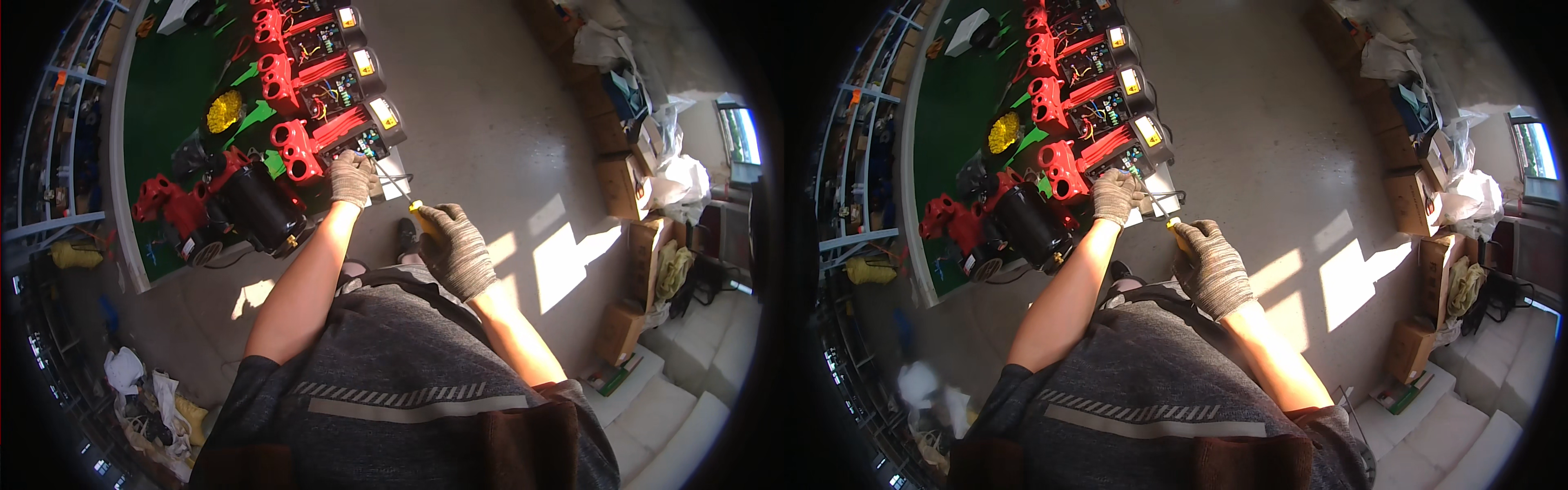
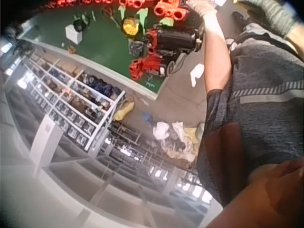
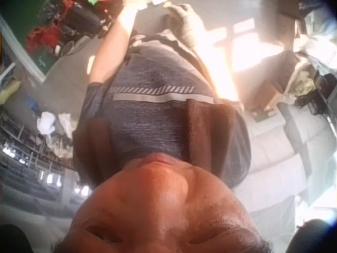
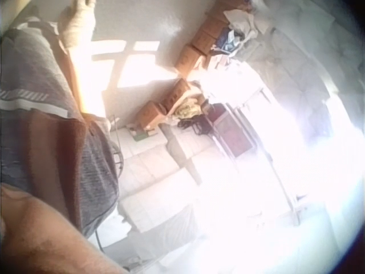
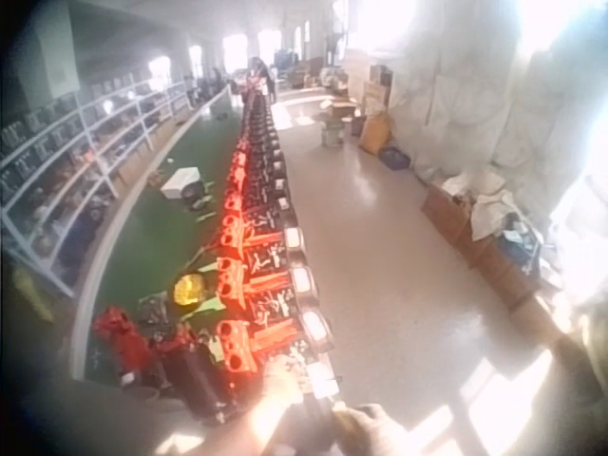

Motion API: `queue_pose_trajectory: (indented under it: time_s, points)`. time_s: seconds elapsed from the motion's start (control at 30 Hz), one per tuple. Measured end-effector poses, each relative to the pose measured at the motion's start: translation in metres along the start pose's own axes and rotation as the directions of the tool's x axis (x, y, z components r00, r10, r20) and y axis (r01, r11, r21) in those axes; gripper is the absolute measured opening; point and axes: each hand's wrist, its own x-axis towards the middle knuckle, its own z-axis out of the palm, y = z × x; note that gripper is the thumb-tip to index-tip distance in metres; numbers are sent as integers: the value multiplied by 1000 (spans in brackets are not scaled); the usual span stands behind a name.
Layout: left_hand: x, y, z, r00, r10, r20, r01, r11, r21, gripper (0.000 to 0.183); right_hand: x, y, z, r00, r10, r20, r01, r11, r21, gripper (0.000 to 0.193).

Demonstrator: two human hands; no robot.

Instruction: The person works on the wiring inside a water pump motor using a screwdriver, handling a small component and securing connections within the terminal box.

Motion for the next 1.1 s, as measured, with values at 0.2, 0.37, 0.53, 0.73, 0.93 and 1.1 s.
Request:
queue_pose_trajectory:
  time_s: [0.2,0.37,0.53,0.73,0.93,1.1]
  points:
    - [6,-2,1,999,-42,11,42,997,72,12,-1,-8,13,999,32,-37,-33,998,-50,43]
    - [15,-15,-2,1000,-1,21,0,999,54,13,3,-20,9,998,62,12,-59,986,-154,43]
    - [8,-3,3,1000,4,-15,-2,990,140,13,5,-16,8,994,-101,-29,89,956,-281,44]
    - [9,-5,3,1000,3,-14,0,987,163,13,5,-22,8,993,-109,-36,93,947,-308,43]
    - [7,-8,6,997,38,-61,-30,992,122,10,14,-39,3,996,-42,78,65,939,-338,43]
    - [5,-5,5,998,40,-45,-34,993,113,12,21,-57,-4,991,-2,135,69,864,-498,42]
